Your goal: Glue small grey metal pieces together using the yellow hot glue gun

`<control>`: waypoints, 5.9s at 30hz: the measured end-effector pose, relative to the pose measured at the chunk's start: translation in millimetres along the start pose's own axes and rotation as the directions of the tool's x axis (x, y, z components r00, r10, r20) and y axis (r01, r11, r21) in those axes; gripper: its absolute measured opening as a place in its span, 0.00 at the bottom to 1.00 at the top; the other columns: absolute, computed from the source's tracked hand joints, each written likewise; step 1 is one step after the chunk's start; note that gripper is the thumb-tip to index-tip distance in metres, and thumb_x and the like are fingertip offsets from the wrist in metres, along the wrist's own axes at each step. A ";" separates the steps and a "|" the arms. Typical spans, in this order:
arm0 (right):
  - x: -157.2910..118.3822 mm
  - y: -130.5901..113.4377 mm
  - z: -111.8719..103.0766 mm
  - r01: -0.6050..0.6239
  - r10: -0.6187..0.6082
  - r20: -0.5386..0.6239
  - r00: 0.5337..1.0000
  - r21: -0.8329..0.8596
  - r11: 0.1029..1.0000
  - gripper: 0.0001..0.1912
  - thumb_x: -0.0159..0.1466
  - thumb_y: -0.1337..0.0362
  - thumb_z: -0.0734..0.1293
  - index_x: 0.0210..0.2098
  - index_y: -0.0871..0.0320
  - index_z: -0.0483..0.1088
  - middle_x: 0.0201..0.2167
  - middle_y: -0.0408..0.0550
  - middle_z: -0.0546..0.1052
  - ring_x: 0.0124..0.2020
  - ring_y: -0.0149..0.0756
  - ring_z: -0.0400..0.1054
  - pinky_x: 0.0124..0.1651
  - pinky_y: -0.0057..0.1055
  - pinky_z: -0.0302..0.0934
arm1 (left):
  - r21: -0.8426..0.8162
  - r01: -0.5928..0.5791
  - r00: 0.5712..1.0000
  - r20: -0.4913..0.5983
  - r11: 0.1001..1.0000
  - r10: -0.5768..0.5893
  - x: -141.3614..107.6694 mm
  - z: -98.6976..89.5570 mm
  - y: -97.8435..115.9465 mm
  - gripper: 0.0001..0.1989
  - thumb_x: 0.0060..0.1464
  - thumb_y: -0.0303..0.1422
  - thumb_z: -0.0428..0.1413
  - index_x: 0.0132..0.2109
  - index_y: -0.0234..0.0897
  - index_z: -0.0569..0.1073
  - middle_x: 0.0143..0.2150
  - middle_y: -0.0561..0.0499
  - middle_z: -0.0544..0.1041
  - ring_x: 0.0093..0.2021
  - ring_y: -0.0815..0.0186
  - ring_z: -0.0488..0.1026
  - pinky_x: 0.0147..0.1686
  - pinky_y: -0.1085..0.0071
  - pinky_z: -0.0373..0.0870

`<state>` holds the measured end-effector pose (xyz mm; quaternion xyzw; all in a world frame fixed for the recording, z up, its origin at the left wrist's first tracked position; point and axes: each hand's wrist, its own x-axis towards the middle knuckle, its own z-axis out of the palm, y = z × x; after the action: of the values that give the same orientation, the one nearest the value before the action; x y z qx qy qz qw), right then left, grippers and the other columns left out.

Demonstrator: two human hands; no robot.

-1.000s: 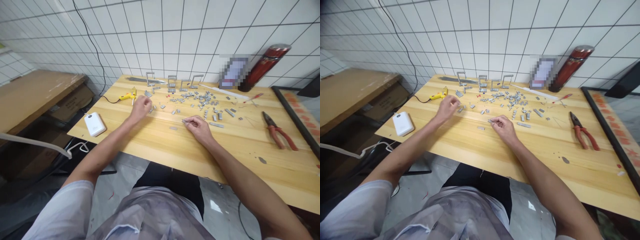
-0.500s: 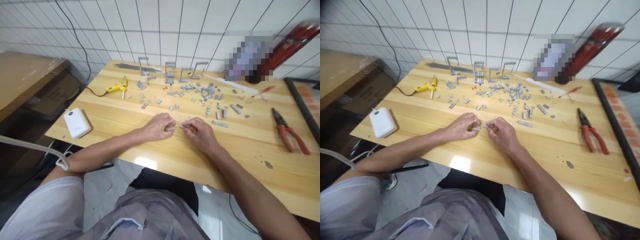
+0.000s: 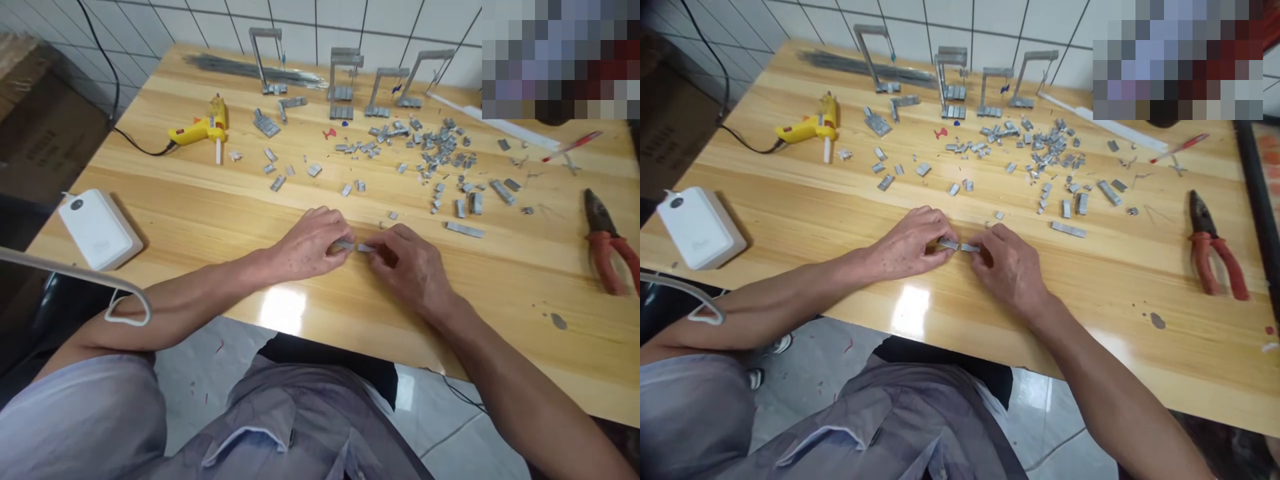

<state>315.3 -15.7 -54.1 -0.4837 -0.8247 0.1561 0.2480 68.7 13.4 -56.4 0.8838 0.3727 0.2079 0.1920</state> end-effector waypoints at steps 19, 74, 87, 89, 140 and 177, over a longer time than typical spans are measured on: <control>1.5 -3.7 -0.5 0.019 -0.018 0.015 1.000 -0.045 0.999 0.09 0.71 0.64 0.68 0.43 0.55 0.82 0.37 0.49 0.81 0.33 0.37 0.75 0.35 0.32 0.64 | 0.001 0.027 1.000 -0.010 1.000 -0.027 -1.2 -2.4 6.0 0.04 0.65 0.28 0.58 0.42 0.39 0.77 0.41 0.49 0.78 0.44 0.60 0.72 0.48 0.61 0.66; 4.3 -7.9 2.9 -0.006 0.007 0.015 1.000 -0.057 0.998 0.08 0.70 0.63 0.68 0.42 0.53 0.82 0.37 0.50 0.81 0.35 0.38 0.75 0.34 0.32 0.62 | 0.007 0.054 0.998 0.025 0.999 -0.054 0.1 -4.2 9.7 0.05 0.67 0.31 0.58 0.45 0.39 0.79 0.43 0.48 0.80 0.44 0.59 0.72 0.49 0.59 0.65; 4.0 -7.8 2.5 -0.006 0.007 0.022 1.000 -0.063 0.998 0.09 0.70 0.62 0.68 0.42 0.53 0.82 0.36 0.49 0.80 0.34 0.39 0.74 0.32 0.33 0.61 | -0.005 0.053 0.998 0.023 0.999 -0.053 -0.1 -3.8 9.8 0.05 0.67 0.31 0.57 0.45 0.40 0.79 0.43 0.48 0.80 0.44 0.59 0.72 0.49 0.59 0.65; 4.0 -7.7 2.3 -0.003 0.005 0.025 1.000 -0.060 0.998 0.09 0.70 0.62 0.68 0.42 0.53 0.82 0.36 0.50 0.80 0.34 0.39 0.74 0.32 0.33 0.61 | -0.006 0.050 0.999 0.020 0.999 -0.050 0.0 -3.8 9.7 0.05 0.67 0.31 0.57 0.45 0.40 0.79 0.43 0.48 0.80 0.44 0.59 0.72 0.49 0.59 0.65; 3.6 -4.6 5.1 0.032 -0.033 -0.010 0.999 -0.047 0.998 0.10 0.71 0.62 0.67 0.43 0.53 0.83 0.38 0.50 0.82 0.34 0.39 0.76 0.32 0.33 0.61 | -0.037 0.063 0.997 0.042 0.997 -0.061 -1.1 -4.7 9.7 0.06 0.69 0.30 0.57 0.47 0.40 0.79 0.44 0.49 0.79 0.45 0.59 0.72 0.51 0.59 0.63; 5.0 -6.4 3.6 -0.001 0.002 0.028 1.000 -0.044 0.999 0.10 0.71 0.61 0.67 0.42 0.52 0.83 0.39 0.50 0.83 0.35 0.39 0.76 0.32 0.33 0.61 | -0.040 0.081 0.995 0.055 0.996 -0.079 -0.8 -5.9 11.3 0.07 0.69 0.29 0.56 0.47 0.41 0.80 0.44 0.49 0.80 0.46 0.59 0.73 0.51 0.59 0.64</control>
<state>306.7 -14.5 -52.5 -0.4875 -0.8310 0.1446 0.2256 71.8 6.5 -46.0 0.8691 0.3981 0.1841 0.2288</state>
